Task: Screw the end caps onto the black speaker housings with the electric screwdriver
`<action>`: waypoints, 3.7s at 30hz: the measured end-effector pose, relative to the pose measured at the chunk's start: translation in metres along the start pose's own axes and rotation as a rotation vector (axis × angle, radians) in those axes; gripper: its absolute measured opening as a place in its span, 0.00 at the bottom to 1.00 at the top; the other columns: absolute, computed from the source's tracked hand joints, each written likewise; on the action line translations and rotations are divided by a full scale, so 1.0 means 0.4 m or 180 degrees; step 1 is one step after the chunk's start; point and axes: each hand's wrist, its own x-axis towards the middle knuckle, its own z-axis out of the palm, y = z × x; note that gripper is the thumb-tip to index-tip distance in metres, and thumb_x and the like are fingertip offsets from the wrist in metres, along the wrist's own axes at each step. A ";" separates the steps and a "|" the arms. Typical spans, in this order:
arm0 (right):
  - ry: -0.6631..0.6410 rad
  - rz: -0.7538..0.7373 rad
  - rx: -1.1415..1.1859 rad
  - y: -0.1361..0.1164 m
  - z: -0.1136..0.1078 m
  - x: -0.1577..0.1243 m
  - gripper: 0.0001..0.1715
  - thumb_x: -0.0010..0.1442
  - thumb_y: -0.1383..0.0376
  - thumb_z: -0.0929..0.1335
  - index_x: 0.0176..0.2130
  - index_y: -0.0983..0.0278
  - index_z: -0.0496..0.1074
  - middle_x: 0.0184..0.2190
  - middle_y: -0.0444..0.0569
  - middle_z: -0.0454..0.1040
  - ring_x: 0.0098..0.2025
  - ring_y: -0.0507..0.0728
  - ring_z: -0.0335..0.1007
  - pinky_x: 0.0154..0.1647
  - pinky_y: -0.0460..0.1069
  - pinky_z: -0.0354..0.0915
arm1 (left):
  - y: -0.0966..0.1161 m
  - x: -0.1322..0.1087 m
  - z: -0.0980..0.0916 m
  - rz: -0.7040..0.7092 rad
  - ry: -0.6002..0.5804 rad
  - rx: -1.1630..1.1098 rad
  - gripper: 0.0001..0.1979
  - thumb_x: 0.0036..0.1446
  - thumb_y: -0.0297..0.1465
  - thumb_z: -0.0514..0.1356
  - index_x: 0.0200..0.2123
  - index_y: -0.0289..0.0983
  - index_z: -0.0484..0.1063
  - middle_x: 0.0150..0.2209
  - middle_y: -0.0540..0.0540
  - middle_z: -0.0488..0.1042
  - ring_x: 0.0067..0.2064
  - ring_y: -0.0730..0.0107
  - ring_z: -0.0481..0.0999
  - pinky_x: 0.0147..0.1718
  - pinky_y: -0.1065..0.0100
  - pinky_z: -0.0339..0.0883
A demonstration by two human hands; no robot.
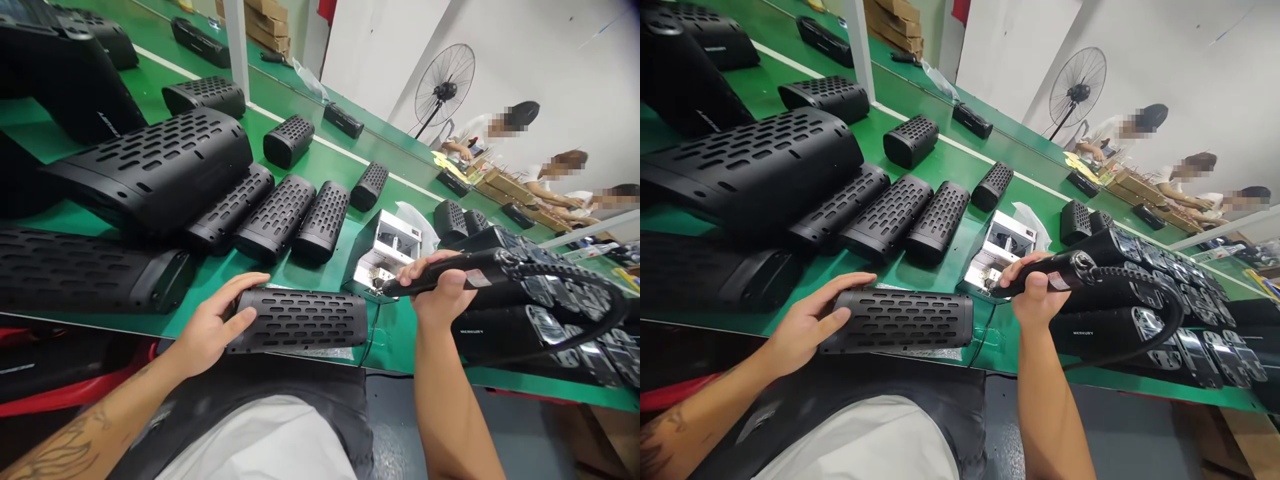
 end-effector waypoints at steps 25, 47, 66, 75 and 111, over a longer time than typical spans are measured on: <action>-0.0748 0.0560 -0.0182 -0.242 0.047 -0.197 0.33 0.65 0.29 0.79 0.41 0.53 0.86 0.22 0.39 0.78 0.18 0.57 0.73 0.25 0.56 0.76 | -0.025 -0.033 0.035 0.1175 0.0007 0.0529 0.46 0.71 0.46 0.71 0.85 0.49 0.59 0.80 0.35 0.67 0.79 0.34 0.69 0.80 0.32 0.66; -0.1246 0.0640 0.0133 -0.191 0.037 -0.201 0.29 0.66 0.35 0.81 0.38 0.55 0.81 0.21 0.37 0.75 0.17 0.54 0.71 0.24 0.54 0.75 | -0.016 -0.037 0.037 0.1215 0.0045 0.0623 0.45 0.70 0.46 0.72 0.84 0.47 0.60 0.78 0.33 0.69 0.78 0.32 0.71 0.78 0.31 0.68; -0.0084 -0.0046 -0.0102 0.010 -0.006 0.018 0.35 0.57 0.34 0.84 0.35 0.59 0.78 0.19 0.40 0.76 0.16 0.55 0.69 0.20 0.52 0.73 | -0.038 -0.061 0.075 0.1607 0.0576 0.0788 0.46 0.65 0.43 0.73 0.81 0.46 0.62 0.73 0.29 0.73 0.73 0.32 0.77 0.71 0.29 0.75; -0.0402 -0.0192 0.0143 -0.126 0.000 -0.025 0.40 0.61 0.25 0.77 0.36 0.57 0.85 0.18 0.41 0.78 0.13 0.58 0.67 0.17 0.56 0.72 | -0.039 -0.048 0.086 0.1730 0.0701 0.0705 0.44 0.66 0.46 0.74 0.79 0.42 0.66 0.72 0.28 0.75 0.72 0.31 0.78 0.70 0.31 0.77; -0.1689 0.0705 0.0322 -0.193 0.196 -0.228 0.24 0.72 0.42 0.80 0.43 0.58 0.82 0.27 0.42 0.81 0.23 0.56 0.78 0.31 0.57 0.81 | -0.033 -0.043 0.092 0.1905 0.0550 0.0592 0.47 0.68 0.50 0.74 0.81 0.39 0.63 0.72 0.24 0.71 0.70 0.31 0.78 0.66 0.32 0.81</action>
